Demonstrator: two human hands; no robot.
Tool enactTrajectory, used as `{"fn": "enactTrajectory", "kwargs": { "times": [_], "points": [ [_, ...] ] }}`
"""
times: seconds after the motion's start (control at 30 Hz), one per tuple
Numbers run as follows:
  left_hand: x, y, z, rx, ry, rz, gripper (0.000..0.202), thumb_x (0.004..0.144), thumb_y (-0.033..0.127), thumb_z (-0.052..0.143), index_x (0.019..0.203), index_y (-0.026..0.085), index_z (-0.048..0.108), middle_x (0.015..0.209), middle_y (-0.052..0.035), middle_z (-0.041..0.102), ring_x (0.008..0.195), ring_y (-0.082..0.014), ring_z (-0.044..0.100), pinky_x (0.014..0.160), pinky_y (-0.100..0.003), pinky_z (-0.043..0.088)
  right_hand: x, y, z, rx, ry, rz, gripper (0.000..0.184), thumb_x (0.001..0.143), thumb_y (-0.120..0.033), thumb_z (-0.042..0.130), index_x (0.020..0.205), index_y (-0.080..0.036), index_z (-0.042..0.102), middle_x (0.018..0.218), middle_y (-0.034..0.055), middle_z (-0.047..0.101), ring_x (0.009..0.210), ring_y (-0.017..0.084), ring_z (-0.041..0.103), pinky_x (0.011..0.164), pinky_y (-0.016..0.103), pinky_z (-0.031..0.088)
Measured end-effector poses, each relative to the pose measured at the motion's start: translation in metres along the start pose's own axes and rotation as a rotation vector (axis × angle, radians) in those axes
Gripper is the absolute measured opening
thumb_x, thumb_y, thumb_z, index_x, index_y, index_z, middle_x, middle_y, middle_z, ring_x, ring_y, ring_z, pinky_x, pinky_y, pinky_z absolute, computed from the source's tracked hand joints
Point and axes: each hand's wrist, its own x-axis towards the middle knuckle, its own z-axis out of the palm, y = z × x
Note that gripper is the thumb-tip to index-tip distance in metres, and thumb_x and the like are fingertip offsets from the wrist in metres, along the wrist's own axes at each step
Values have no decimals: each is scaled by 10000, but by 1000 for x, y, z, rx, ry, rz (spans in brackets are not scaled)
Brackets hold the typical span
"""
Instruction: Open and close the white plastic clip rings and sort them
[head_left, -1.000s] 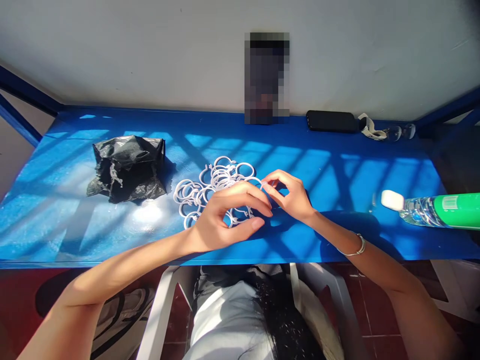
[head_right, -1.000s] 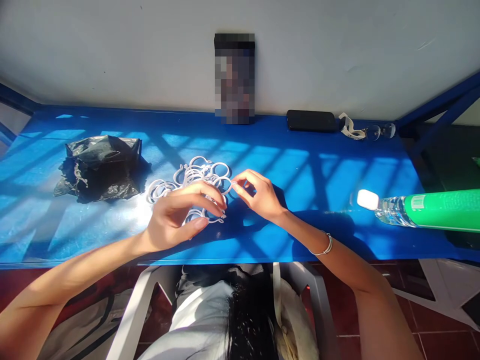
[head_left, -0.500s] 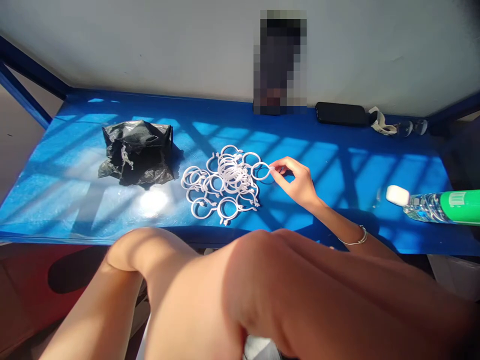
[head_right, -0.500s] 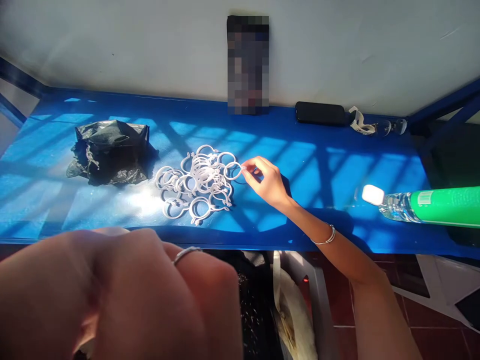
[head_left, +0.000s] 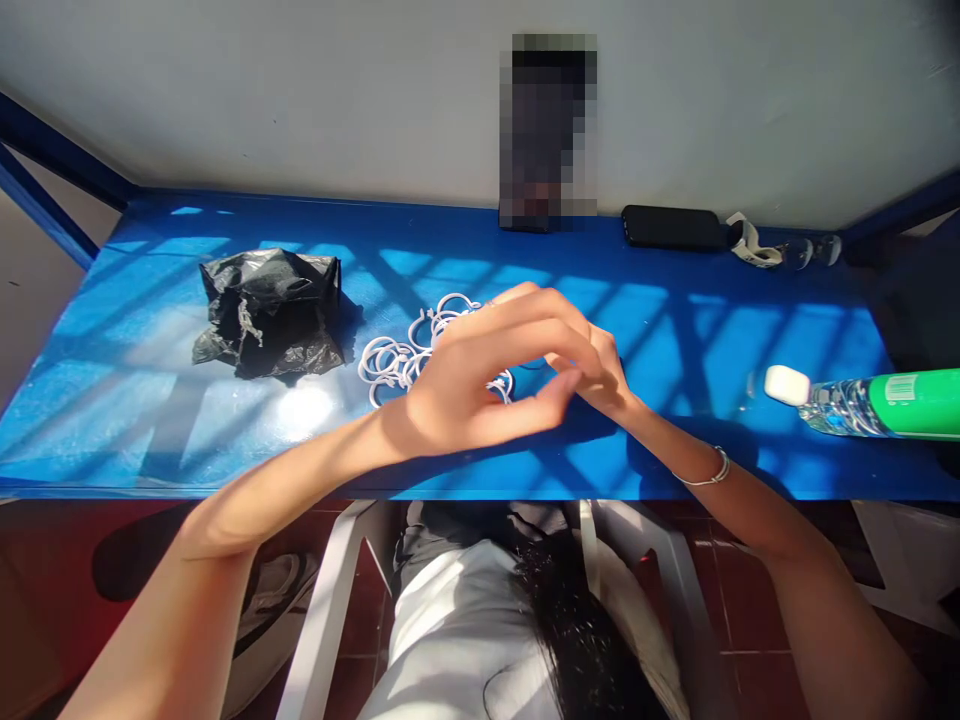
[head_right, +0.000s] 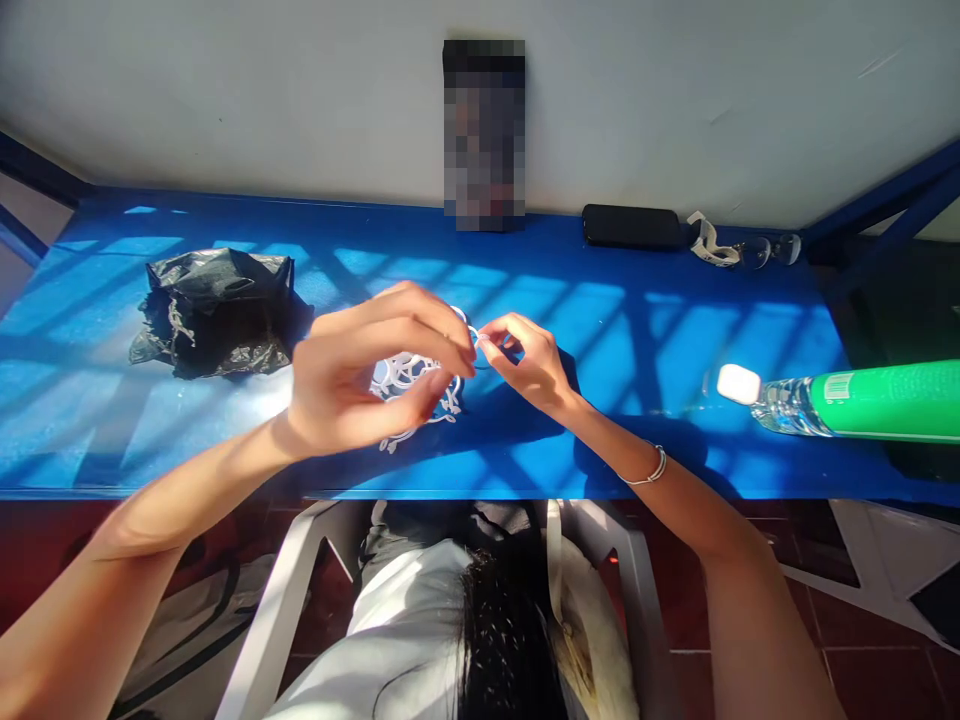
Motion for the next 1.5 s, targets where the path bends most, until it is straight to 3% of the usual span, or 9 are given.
{"fn": "enactTrajectory", "kwargs": {
  "times": [0.03,0.13,0.23,0.33,0.5,0.73,1.0,1.23,1.5],
  "points": [
    [-1,-19,3,38,22,31,149,952,217,547,1014,162,670,974,-83,700,925,-213,661,829,-405,561,0,-1,0,15,5,-3,182,930,-333,587,907,-178,679,841,34,698,751,179,659,678,296,539],
    [-19,-70,14,161,-51,-119,483,893,368,672,1299,133,556,1266,-159,626,1182,-286,585,995,-460,492,-1,-5,-1,79,28,-9,151,918,-326,634,896,-189,694,841,28,714,707,171,662,658,294,535],
    [-38,-92,21,209,-154,-207,612,856,423,716,1363,148,512,1289,-152,622,1208,-295,568,1044,-465,442,-3,-7,1,140,27,13,161,919,-355,666,886,-204,709,879,37,732,740,182,681,671,299,544],
    [-44,-91,24,242,-200,-196,515,864,431,712,1279,154,584,1211,-140,662,1146,-287,593,1041,-467,420,-4,-8,2,195,29,28,151,911,-359,689,879,-214,714,880,35,738,773,192,696,677,300,549],
    [-44,-89,25,179,-140,-126,426,883,436,693,1172,128,638,1034,-116,697,996,-244,626,940,-405,465,-5,-10,2,210,-11,16,84,913,-300,683,924,-227,725,882,16,735,770,176,692,650,278,547],
    [-44,-84,22,-49,-138,-176,399,904,493,647,1079,137,689,881,-67,693,828,-187,617,767,-323,486,-7,-12,-3,152,21,-207,125,934,-319,671,1022,-259,738,949,24,743,808,180,687,777,330,589],
    [-37,-69,17,-176,-207,-271,491,1030,495,383,984,157,736,819,-55,718,772,-171,624,743,-310,485,-11,-14,1,185,106,-144,127,905,-358,717,953,-250,763,895,31,761,772,193,710,722,328,601],
    [-38,-68,20,-267,-176,-346,468,1040,449,392,954,159,750,801,-51,739,750,-152,686,701,-264,518,-11,-14,1,187,65,-114,146,908,-369,709,953,-242,765,885,31,760,745,185,701,710,321,597],
    [-38,-72,19,-304,-176,-391,492,1032,445,405,841,139,738,799,-63,731,742,-157,672,693,-261,520,-10,-16,-1,124,60,-227,110,929,-299,684,1011,-261,747,904,11,760,707,163,686,677,299,584]
  ]
}}
